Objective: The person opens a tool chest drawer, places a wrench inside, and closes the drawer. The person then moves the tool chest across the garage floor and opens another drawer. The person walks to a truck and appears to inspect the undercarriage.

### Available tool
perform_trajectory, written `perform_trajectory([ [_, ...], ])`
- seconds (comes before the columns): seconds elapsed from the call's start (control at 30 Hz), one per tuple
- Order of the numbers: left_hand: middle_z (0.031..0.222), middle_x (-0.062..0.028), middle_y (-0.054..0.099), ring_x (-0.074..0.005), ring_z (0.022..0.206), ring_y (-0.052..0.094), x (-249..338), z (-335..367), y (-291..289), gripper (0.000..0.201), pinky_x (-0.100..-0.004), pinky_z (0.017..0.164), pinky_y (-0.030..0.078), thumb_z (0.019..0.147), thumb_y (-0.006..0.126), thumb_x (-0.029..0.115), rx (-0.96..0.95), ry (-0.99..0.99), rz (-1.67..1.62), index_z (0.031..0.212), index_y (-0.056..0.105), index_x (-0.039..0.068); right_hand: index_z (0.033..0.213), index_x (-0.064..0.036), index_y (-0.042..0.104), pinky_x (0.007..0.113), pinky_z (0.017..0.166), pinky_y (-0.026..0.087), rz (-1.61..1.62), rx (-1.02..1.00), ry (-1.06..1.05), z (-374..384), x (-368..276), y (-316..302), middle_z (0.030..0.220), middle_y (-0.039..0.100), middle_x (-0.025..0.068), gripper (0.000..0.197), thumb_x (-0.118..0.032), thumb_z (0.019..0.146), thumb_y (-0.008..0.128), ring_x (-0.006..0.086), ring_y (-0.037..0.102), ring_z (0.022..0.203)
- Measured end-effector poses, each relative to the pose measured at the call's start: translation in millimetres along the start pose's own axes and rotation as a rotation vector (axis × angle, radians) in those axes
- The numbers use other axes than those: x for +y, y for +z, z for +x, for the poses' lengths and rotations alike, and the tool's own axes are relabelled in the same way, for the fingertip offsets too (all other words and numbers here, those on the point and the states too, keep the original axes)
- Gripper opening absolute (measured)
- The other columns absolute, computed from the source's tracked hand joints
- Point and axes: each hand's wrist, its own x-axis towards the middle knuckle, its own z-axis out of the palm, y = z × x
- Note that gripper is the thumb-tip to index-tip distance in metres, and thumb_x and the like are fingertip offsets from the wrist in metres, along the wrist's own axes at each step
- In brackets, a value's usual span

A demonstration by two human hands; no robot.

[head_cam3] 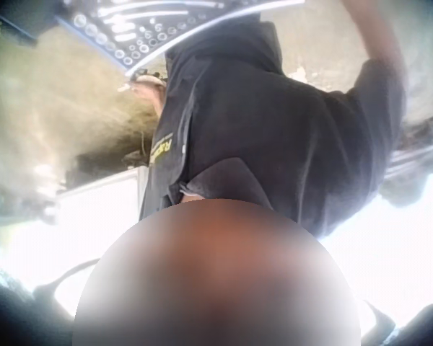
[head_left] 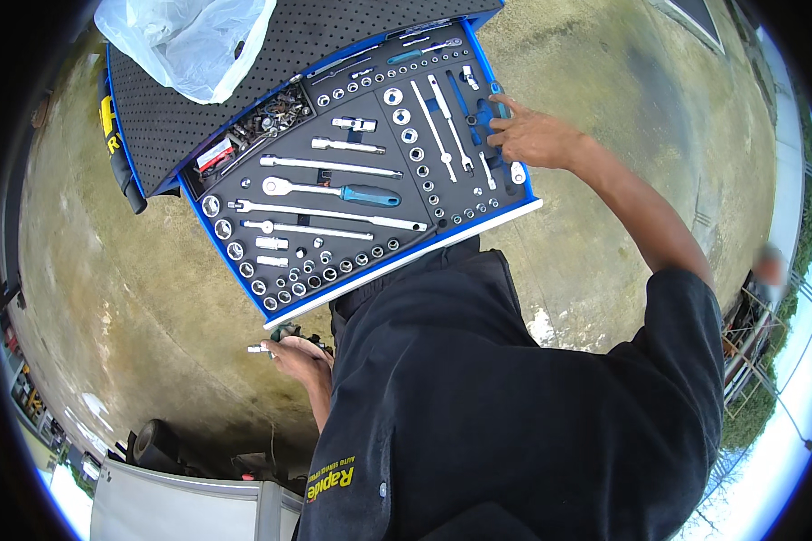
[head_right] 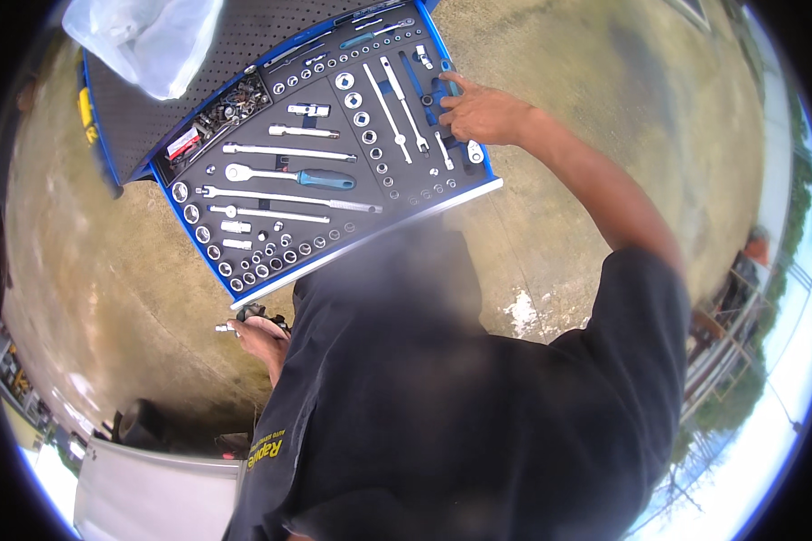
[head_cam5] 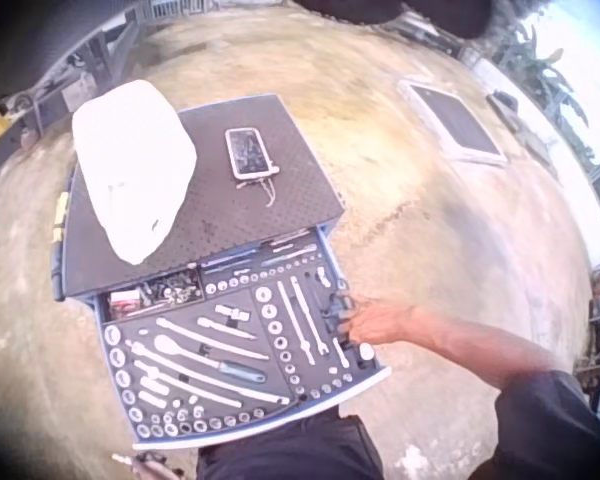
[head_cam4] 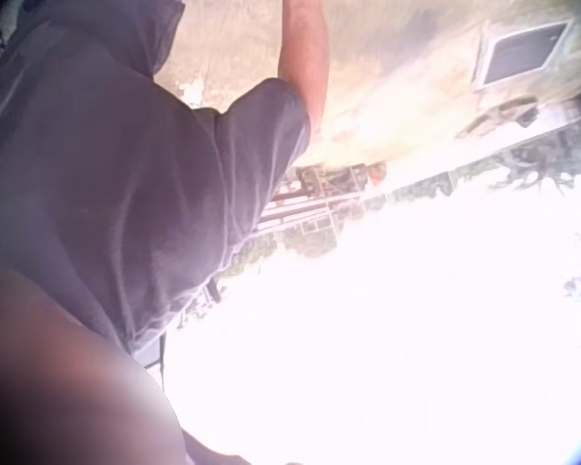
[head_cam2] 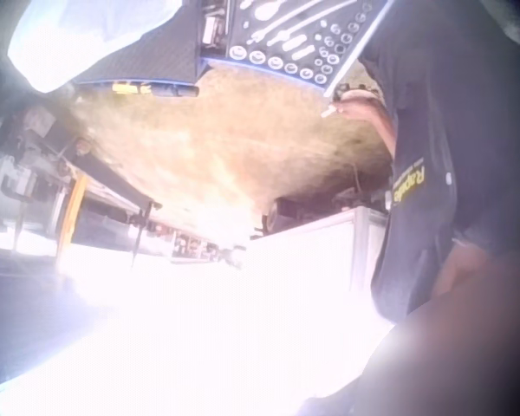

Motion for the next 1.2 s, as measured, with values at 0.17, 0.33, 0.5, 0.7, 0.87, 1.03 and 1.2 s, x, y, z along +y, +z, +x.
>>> perform_trajectory([
  [0.17, 0.1, -0.0084, 0.063, -0.0175, 0.086, 0.064, 35.3, -5.7, 9.7, 0.06, -0.035, 0.07, 0.056, 0.114, 0.035, 0.054, -0.217, 0.098, -0.004, 0.127, 0.059, 0.001, 0.074, -0.0158, 0.08, 0.049, 0.135, 0.022, 0.123, 0.025, -0.058, -0.2, -11.4, 19.3, 0.104, 0.074, -0.004, 0.027, -0.013, 0.092, 0.059, 0.0179, 0.06, 0.124],
  [0.33, 0.109, -0.0082, 0.066, -0.0174, 0.093, 0.068, 52.7, -23.8, 59.6, 0.035, -0.0322, 0.073, 0.059, 0.114, 0.048, 0.034, -0.675, 0.108, -0.206, 0.141, 0.055, 0.012, 0.09, -0.0155, 0.083, 0.046, 0.128, 0.033, 0.1, 0.043, 0.057, -6.9, -16.1, 28.9, 0.111, 0.071, -0.0042, 0.019, -0.009, 0.089, 0.064, 0.0173, 0.056, 0.126],
  [0.5, 0.098, -0.0109, 0.072, -0.0156, 0.077, 0.071, 60.2, -59.2, 105.0, 0.03, -0.0285, 0.062, 0.058, 0.115, 0.049, 0.03, -0.938, 0.093, -0.093, 0.132, 0.059, 0.007, 0.107, -0.0147, 0.077, 0.048, 0.111, 0.042, 0.279, 0.454, 0.536, -20.8, -35.2, 45.4, 0.129, 0.059, 0.0021, 0.021, -0.025, 0.089, 0.08, 0.026, 0.052, 0.129],
  [0.7, 0.086, -0.0119, 0.074, -0.0115, 0.07, 0.066, 60.3, -98.6, 168.6, 0.037, -0.0273, 0.065, 0.054, 0.112, 0.056, 0.039, -1.269, 0.09, 0.174, 0.097, 0.064, 0.006, 0.09, -0.0073, 0.081, 0.055, 0.114, 0.036, 0.345, 0.428, 0.97, -29.1, -83.8, 60.0, 0.143, 0.054, 0.014, 0.032, -0.038, 0.082, 0.086, 0.0379, 0.043, 0.139],
  [0.87, 0.078, -0.0082, 0.073, -0.008, 0.067, 0.063, 46.5, -148.4, 245.6, 0.048, -0.0272, 0.065, 0.05, 0.111, 0.057, 0.039, -1.577, 0.418, 0.611, 0.148, 0.062, 0.009, 0.089, -0.0003, 0.08, 0.059, 0.114, 0.035, 0.326, 0.478, 1.051, -26.9, -114.1, 74.1, 0.148, 0.054, 0.0142, 0.026, -0.026, 0.086, 0.08, 0.0379, 0.042, 0.142],
  [1.03, 0.111, -0.028, 0.075, -0.0469, 0.115, 0.068, 15.4, -187.5, 305.8, 0.061, -0.054, 0.104, 0.051, 0.105, 0.054, 0.044, -1.476, 0.997, 1.064, 0.161, 0.047, 0.022, 0.09, -0.0011, 0.08, 0.058, 0.113, 0.037, 0.36, 0.603, 1.129, -19.8, -117.6, 91.1, 0.148, 0.055, 0.0129, 0.027, -0.027, 0.086, 0.082, 0.0387, 0.046, 0.14],
  [1.2, 0.101, -0.0248, 0.077, -0.046, 0.104, 0.073, 0.1, -212.9, 312.0, 0.061, -0.0546, 0.096, 0.055, 0.107, 0.053, 0.042, -1.37, 1.215, 1.269, 0.164, 0.04, 0.024, 0.102, -0.0024, 0.076, 0.054, 0.105, 0.045, 0.481, 0.661, 1.232, -21.7, -117.8, 98.0, 0.146, 0.056, 0.015, 0.036, -0.031, 0.084, 0.085, 0.0394, 0.052, 0.132],
])
